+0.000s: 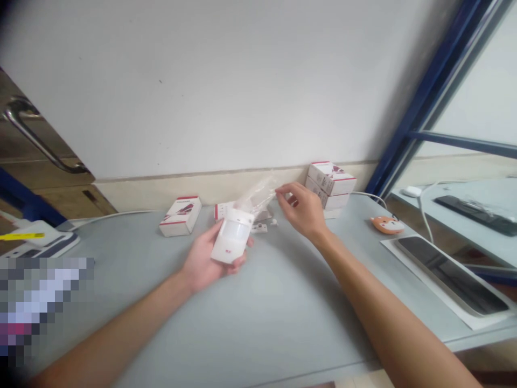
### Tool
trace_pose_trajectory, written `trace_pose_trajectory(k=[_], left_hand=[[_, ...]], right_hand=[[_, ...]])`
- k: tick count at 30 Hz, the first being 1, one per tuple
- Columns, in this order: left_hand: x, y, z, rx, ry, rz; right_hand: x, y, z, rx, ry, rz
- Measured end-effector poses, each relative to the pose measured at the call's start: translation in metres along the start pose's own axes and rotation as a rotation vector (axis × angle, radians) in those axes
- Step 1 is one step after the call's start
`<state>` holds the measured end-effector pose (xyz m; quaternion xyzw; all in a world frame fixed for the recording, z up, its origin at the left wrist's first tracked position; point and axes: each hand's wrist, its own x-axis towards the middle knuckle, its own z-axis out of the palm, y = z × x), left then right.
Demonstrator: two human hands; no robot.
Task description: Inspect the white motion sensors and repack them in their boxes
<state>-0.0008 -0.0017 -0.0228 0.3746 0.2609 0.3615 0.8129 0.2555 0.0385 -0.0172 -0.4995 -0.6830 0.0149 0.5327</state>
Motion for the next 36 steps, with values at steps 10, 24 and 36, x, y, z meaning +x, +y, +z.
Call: trace_pose_trajectory(k=[10, 24, 36], left_hand=[[-0.0037, 0.0008, 0.0017, 0.124, -0.057, 0.077], [0.0006, -0.0043, 0.0058, 0.217, 0.091, 0.083], [-0.0011, -0.0061, 0.006, 0.403, 0.077, -0.024]], right_hand=[[0.0009, 0.002, -0.0014, 0.079, 0.004, 0.045], [0.0032, -0.0067, -0.0076, 0.224, -0.041, 0.175], [0.0029, -0.0023, -0.0029, 0.085, 0.086, 0.025]])
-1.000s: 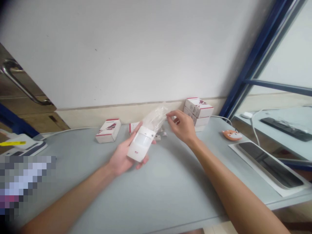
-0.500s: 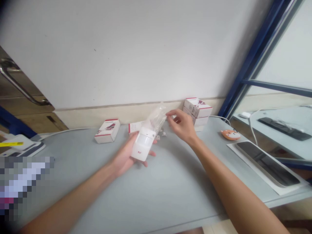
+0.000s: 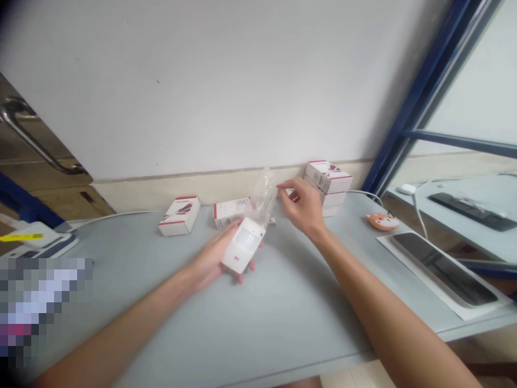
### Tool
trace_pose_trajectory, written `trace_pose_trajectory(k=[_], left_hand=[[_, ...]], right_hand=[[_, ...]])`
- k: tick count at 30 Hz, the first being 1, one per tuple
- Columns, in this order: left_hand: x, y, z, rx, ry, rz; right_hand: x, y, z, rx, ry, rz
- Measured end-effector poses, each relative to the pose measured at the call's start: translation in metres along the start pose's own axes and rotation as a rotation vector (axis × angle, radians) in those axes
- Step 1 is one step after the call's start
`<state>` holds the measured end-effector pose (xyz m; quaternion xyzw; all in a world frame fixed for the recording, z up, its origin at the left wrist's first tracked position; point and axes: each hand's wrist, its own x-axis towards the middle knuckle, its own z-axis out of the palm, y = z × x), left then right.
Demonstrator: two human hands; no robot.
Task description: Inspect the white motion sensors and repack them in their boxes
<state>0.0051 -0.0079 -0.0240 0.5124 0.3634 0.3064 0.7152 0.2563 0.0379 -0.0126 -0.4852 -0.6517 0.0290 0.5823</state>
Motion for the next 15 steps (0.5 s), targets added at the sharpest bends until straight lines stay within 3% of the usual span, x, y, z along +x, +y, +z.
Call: trace_pose_trajectory(k=[5, 8, 15], left_hand=[[0.002, -0.001, -0.002, -0.024, 0.015, 0.043], [0.004, -0.003, -0.006, -0.055, 0.021, 0.065], [0.002, 0.008, -0.013, -0.338, -0.091, 0.123]], right_hand=[[-0.002, -0.006, 0.002, -0.022, -0.02, -0.055], [-0.002, -0.004, 0.001, 0.003, -0.041, -0.011], [-0.002, 0.001, 0.001, 0.051, -0.051, 0.038]])
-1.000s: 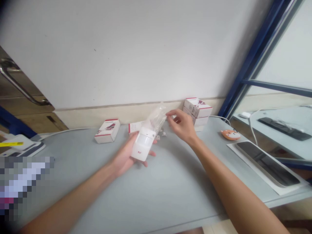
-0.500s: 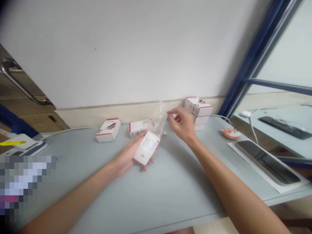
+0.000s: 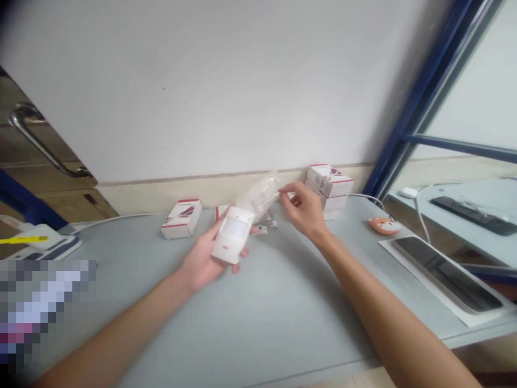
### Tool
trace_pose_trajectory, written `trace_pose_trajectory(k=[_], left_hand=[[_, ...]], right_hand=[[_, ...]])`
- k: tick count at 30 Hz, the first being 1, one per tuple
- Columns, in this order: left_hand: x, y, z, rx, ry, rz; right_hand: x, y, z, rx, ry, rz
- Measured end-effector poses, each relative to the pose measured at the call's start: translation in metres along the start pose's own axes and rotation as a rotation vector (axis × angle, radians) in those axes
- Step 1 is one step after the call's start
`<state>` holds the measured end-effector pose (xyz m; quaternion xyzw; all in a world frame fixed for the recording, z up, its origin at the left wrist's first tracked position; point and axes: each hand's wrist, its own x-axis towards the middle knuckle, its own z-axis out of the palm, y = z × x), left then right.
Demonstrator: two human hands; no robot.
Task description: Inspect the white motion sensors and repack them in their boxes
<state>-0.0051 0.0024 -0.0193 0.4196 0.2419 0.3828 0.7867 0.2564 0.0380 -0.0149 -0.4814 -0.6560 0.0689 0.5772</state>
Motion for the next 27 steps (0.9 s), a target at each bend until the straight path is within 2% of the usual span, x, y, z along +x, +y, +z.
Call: trace_pose_trajectory(k=[4, 8, 11, 15, 18, 21, 23, 27], left_hand=[[0.0, 0.005, -0.001, -0.032, 0.019, 0.042], [0.003, 0.0, -0.001, -0.006, 0.113, 0.06], [0.005, -0.002, 0.001, -0.032, 0.195, 0.05], [0.005, 0.001, 0.002, -0.008, 0.221, 0.092], [0.003, 0.001, 0.003, 0.096, 0.222, 0.119], [0.001, -0.005, 0.005, 0.276, 0.244, 0.189], [0.001, -0.01, 0.006, 0.428, 0.296, 0.242], [0.002, -0.022, 0.005, 0.621, 0.366, 0.309]], right_hand=[[-0.002, 0.0, 0.002, 0.024, -0.012, -0.019], [-0.003, -0.001, 0.003, 0.037, -0.037, 0.008], [-0.005, 0.0, 0.005, 0.024, -0.087, 0.018], [-0.006, 0.006, 0.007, -0.035, -0.2, 0.064], [-0.006, 0.008, 0.008, -0.125, -0.247, 0.062], [-0.008, 0.0, 0.008, -0.259, -0.171, -0.01], [-0.01, -0.012, 0.009, -0.272, -0.143, -0.08], [-0.02, -0.038, 0.018, -0.141, -0.315, -0.167]])
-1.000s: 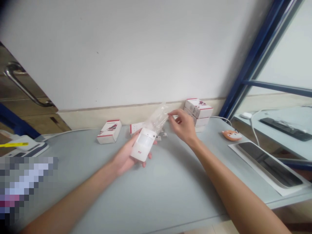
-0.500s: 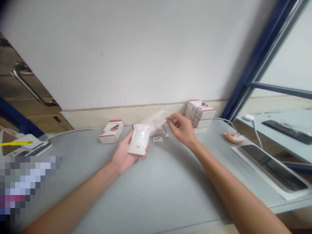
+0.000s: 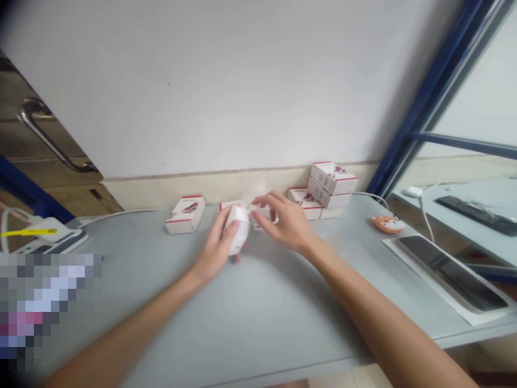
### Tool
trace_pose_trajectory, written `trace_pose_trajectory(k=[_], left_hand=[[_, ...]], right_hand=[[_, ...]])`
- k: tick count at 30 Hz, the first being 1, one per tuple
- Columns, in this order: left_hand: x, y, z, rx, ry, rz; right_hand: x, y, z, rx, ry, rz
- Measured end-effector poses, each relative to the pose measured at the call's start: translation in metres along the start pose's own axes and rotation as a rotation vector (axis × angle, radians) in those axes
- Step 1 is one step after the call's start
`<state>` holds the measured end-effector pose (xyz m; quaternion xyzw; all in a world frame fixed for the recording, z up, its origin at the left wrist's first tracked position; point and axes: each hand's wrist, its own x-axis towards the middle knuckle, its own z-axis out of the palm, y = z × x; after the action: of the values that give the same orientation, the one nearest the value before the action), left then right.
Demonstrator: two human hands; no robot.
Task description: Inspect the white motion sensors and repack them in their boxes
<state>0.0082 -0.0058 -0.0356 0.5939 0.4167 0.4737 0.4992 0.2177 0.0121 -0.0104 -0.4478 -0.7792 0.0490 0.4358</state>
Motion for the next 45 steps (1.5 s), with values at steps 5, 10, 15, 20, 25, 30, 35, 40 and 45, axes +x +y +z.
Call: trace_pose_trajectory(k=[5, 10, 15, 20, 25, 30, 35, 40, 45], left_hand=[[0.001, -0.007, -0.003, 0.092, 0.031, 0.065], [0.002, -0.009, -0.005, 0.225, 0.062, 0.114], [0.0, -0.006, -0.003, 0.289, 0.048, 0.119], [-0.001, -0.006, -0.001, 0.089, 0.085, -0.02], [0.003, -0.005, -0.005, -0.17, -0.047, -0.089], [0.006, -0.004, -0.01, -0.304, -0.092, -0.105], [0.009, -0.011, -0.009, -0.207, -0.058, -0.043], [0.015, -0.011, -0.009, -0.08, -0.074, 0.054], [0.018, -0.01, -0.016, -0.177, -0.159, -0.022]], right_hand=[[-0.004, -0.008, 0.018, 0.186, -0.025, 0.103], [-0.006, -0.012, 0.022, 0.32, 0.052, 0.157], [-0.008, -0.023, 0.021, 0.405, 0.018, 0.091], [-0.009, -0.029, 0.019, 0.402, -0.057, 0.034], [-0.006, -0.029, 0.019, 0.581, -0.139, 0.216], [-0.003, -0.017, 0.026, 0.63, -0.016, 0.524], [-0.002, -0.008, 0.016, 0.745, -0.311, 0.48], [0.002, 0.001, -0.006, 0.649, -0.382, 0.411], [0.006, 0.009, -0.02, 0.539, -0.381, 0.381]])
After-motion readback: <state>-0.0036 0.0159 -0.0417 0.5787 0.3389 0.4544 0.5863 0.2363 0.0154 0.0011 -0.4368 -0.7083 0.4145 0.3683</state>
